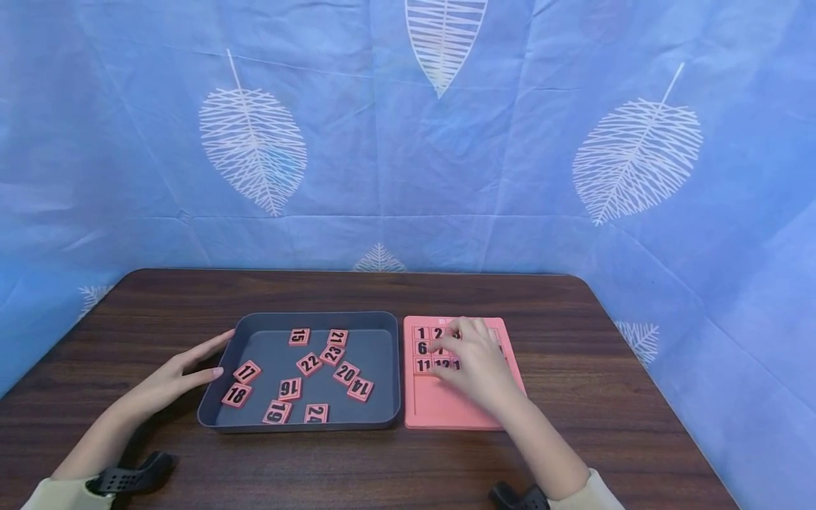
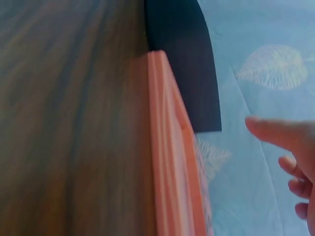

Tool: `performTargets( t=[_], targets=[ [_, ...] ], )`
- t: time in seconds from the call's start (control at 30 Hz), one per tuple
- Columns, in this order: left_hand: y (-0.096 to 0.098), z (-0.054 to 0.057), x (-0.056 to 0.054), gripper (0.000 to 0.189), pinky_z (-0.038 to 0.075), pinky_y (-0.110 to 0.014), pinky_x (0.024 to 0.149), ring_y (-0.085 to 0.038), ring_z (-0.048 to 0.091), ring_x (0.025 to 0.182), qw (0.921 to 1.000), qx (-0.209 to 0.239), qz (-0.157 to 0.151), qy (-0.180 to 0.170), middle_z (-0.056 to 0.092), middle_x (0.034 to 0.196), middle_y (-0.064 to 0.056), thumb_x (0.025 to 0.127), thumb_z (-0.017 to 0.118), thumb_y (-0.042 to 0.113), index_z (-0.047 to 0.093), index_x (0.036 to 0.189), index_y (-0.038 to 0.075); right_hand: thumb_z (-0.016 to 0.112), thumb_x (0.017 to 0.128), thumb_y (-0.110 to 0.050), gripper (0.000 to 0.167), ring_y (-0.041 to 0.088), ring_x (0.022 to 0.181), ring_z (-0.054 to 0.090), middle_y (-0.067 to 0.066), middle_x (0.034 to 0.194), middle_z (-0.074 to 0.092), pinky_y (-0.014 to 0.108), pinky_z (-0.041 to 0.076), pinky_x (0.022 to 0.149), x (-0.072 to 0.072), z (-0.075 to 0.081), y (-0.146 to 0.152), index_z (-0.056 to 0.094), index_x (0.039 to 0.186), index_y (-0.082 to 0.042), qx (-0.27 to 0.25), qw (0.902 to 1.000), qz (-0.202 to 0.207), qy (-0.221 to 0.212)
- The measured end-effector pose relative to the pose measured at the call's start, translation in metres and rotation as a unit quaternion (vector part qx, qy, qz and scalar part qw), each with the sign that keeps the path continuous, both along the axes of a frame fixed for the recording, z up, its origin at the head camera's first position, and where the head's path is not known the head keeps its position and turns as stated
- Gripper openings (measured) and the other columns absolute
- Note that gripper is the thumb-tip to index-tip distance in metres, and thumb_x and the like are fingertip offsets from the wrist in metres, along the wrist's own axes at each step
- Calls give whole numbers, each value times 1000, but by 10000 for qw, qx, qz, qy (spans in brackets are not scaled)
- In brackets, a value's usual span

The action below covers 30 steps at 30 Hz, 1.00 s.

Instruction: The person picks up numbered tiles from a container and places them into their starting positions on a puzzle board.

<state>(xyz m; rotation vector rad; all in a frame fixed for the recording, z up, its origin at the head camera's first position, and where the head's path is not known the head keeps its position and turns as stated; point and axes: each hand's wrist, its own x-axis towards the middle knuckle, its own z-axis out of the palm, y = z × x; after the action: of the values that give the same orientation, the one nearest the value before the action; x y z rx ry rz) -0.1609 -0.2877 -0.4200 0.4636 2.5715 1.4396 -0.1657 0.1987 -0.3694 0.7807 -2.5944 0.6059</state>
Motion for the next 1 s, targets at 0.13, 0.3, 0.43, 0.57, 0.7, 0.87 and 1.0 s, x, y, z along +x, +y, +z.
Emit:
performTargets(
  t=[0.13,0.3,0.43,0.57,0.7,0.87,1.0],
  targets=[
    [0,-1,-3,65,20,-72,98,-47,15,139,10000,-35,12,7,21,155,-18,97,57,27,27,153,14,87,69,-23,27,16,89,37,-8,96,46,39,30,75,-6,3,-17,76,94,-21,86,9989,447,-78],
    [-1,-2,-7,65,20,-72,98,-47,15,139,10000,-62,7,42,22,155,-18,97,57,27,27,153,14,85,72,-27,28,15,91,36,-8,101,46,38,32,76,-16,6,-39,76,98,-23,308,9941,979,-354],
    [-2,-1,-9,64,20,-72,97,-47,16,139,10000,-79,-3,51,22,155,-18,97,57,28,27,153,15,84,74,-26,26,15,91,36,-9,99,46,37,30,76,-24,8,-55,76,100,-23,550,9856,1476,-607],
    [-3,-1,-11,64,20,-72,97,-47,16,138,10000,-60,-23,40,22,155,-18,97,57,27,27,153,16,83,75,-29,26,13,89,34,-12,95,42,35,26,74,-33,10,-68,76,101,-26,916,9767,1759,-815],
    [-5,-1,-14,64,21,-72,97,-47,15,138,10000,-49,-62,58,22,155,-18,98,57,26,27,153,16,83,74,-33,28,13,90,34,-11,98,44,34,27,75,-42,9,-78,76,101,-29,1354,9673,1968,-853],
    [-7,-2,-17,64,21,-72,97,-47,16,138,9999,-39,-86,82,22,155,-18,98,57,26,27,153,15,82,74,-37,29,13,92,34,-10,100,45,33,27,76,-49,4,-87,75,101,-31,1773,9551,2156,-994],
    [-9,-2,-18,64,21,-72,97,-47,16,138,9999,-49,-74,65,23,154,-18,98,57,26,27,153,15,82,74,-37,29,13,93,33,-10,100,44,34,26,77,-53,3,-92,74,102,-35,2062,9485,2164,-1051]
  ],
)
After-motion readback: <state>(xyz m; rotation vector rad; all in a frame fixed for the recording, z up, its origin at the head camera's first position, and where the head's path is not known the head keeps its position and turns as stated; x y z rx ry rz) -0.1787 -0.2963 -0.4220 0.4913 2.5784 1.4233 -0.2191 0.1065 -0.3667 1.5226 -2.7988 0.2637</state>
